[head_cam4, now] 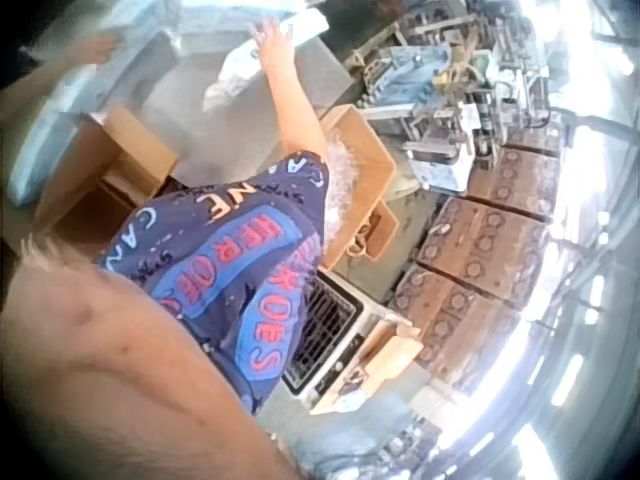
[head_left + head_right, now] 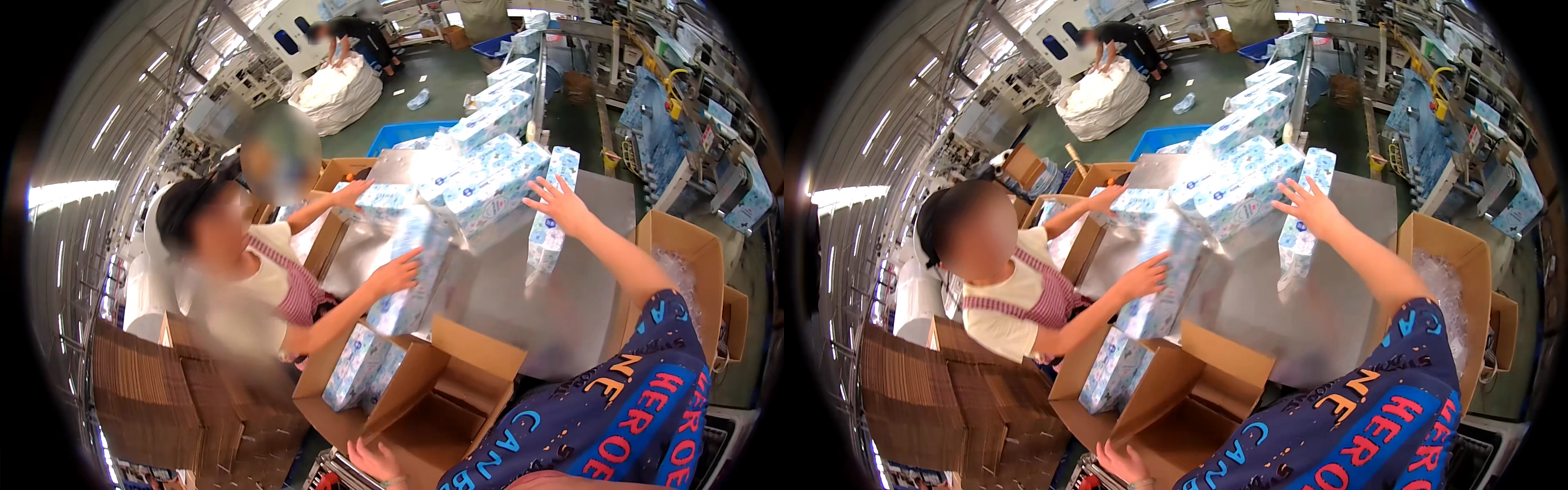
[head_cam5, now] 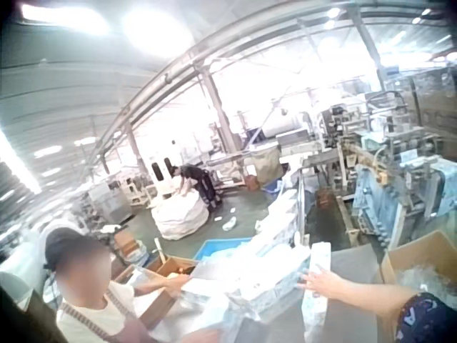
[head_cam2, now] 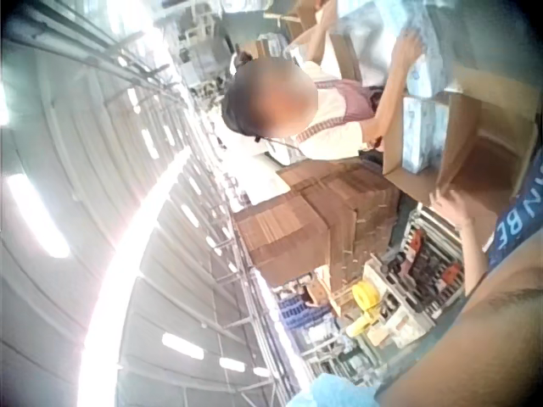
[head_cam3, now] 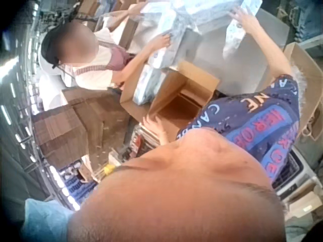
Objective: The person picks up cardboard boxes from a stack, places them on a conveyor, and packs tissue boxes into them by hand.
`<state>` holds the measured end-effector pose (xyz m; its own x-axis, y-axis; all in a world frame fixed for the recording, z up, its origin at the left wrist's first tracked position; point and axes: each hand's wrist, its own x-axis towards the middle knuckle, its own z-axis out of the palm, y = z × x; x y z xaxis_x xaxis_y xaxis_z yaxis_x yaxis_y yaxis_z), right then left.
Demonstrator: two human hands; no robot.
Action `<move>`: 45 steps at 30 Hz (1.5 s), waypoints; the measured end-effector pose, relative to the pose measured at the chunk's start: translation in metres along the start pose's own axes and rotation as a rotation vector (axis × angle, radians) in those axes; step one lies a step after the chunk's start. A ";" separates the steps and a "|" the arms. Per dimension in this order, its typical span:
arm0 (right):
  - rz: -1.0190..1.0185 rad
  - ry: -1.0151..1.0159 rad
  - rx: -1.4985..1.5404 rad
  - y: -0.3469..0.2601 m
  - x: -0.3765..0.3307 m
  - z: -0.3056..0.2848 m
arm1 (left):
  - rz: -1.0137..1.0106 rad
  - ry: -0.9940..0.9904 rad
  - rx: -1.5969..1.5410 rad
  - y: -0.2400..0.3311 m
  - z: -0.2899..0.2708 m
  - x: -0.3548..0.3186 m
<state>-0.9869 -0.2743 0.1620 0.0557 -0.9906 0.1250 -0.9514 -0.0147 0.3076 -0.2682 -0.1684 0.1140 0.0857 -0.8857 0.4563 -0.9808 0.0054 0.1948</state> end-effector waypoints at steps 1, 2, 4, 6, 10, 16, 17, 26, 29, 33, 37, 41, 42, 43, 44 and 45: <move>-0.006 -0.124 0.038 0.027 -0.003 0.028 | 0.158 -0.116 -0.195 0.070 0.014 0.039; -0.040 -0.097 0.054 0.027 0.009 0.053 | 0.259 -0.156 -0.244 0.110 0.023 0.058; -0.126 -0.171 0.184 -0.015 0.036 0.041 | 0.421 -0.203 -0.315 0.175 0.046 0.082; -0.297 -0.229 0.417 -0.055 0.051 0.014 | 0.604 -0.278 -0.461 0.243 0.075 0.105; -0.150 0.047 0.664 -0.046 0.077 0.029 | 0.811 -0.466 -0.293 0.370 0.086 0.138; 0.306 -0.198 0.353 0.082 0.106 0.062 | 0.887 -0.759 -0.167 0.385 0.133 0.134; 0.287 -0.277 0.395 0.082 0.102 0.058 | 0.907 -0.737 -0.187 0.383 0.133 0.135; 0.277 -0.554 0.386 -0.013 -0.018 -0.029 | 0.909 -0.235 -0.479 0.328 -0.030 0.164; 0.273 -0.356 0.560 -0.058 -0.023 -0.020 | 0.607 -0.189 -0.736 0.270 -0.059 0.161; 0.563 -0.199 1.091 -0.076 -0.015 0.022 | 0.294 -0.222 -0.877 0.170 -0.090 0.111; 0.774 -0.466 2.486 -0.108 -0.009 0.033 | 0.165 -0.371 -0.437 0.088 -0.084 0.018; 0.369 -0.269 2.599 -0.202 -0.005 -0.084 | 0.190 -0.750 -0.241 0.071 -0.034 -0.039; 0.211 -0.081 2.448 -0.226 -0.008 -0.109 | 0.254 -0.817 -0.242 0.083 -0.014 -0.041; 0.000 0.101 2.170 -0.248 -0.009 -0.126 | 0.309 -0.883 -0.237 0.098 0.008 -0.044; -0.140 0.302 1.893 -0.272 -0.009 -0.142 | 0.346 -0.880 -0.226 0.105 0.032 -0.051; -0.374 0.245 1.582 -0.290 -0.007 -0.152 | 0.397 -0.887 -0.238 0.114 0.058 -0.061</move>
<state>-0.6659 -0.2421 0.2151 0.2370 -0.8585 0.4548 -0.2112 -0.5025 -0.8384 -0.3958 -0.1407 0.0583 -0.4973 -0.8250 -0.2684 -0.8411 0.3826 0.3824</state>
